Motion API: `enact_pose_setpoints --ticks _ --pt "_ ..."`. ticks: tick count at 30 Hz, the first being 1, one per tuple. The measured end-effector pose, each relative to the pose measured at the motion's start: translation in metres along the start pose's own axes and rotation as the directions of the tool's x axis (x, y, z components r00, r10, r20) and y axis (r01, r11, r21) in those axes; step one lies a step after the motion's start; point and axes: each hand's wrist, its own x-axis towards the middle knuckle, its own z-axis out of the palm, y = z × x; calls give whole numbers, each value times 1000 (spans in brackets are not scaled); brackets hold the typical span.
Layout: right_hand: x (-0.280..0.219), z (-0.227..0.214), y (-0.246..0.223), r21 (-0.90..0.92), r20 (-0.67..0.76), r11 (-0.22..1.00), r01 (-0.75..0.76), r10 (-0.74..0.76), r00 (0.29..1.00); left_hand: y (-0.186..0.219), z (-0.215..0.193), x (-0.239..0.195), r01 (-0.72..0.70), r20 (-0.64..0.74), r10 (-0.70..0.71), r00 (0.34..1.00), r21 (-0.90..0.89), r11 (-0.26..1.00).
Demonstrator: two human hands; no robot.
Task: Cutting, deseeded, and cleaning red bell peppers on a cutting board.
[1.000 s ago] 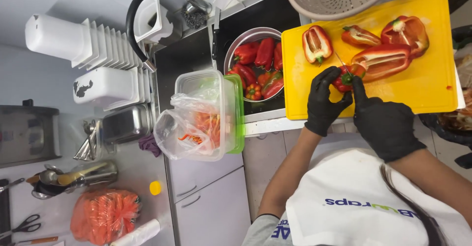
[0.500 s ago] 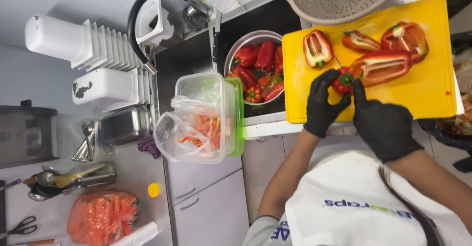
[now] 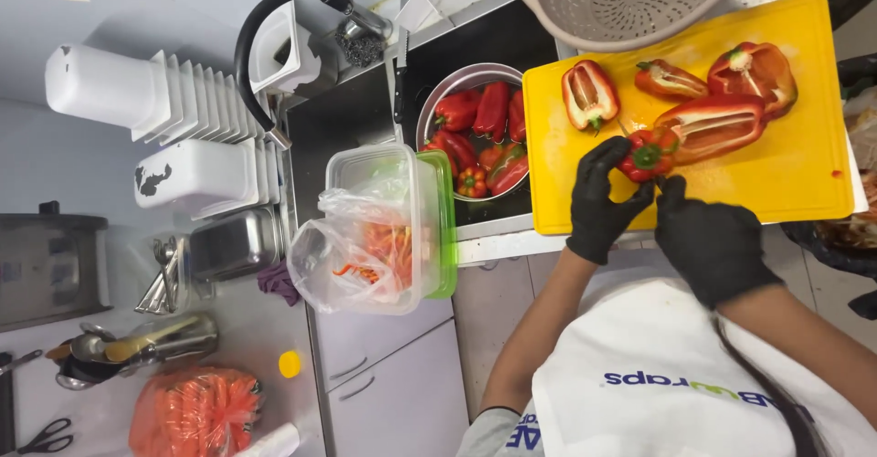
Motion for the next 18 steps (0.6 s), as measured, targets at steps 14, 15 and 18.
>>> enact_pose_setpoints --ticks 14,15,18 --pt "5 18 -3 -168 64 983 71 -61 996 -12 -6 7 -32 12 31 999 62 998" --pt "11 26 0 -155 18 983 97 -96 995 -12 -5 6 -46 15 45 999 58 997" --pt "3 20 -4 -104 4 990 95 -95 995 -10 -5 -2 19 28 -20 999 32 999"
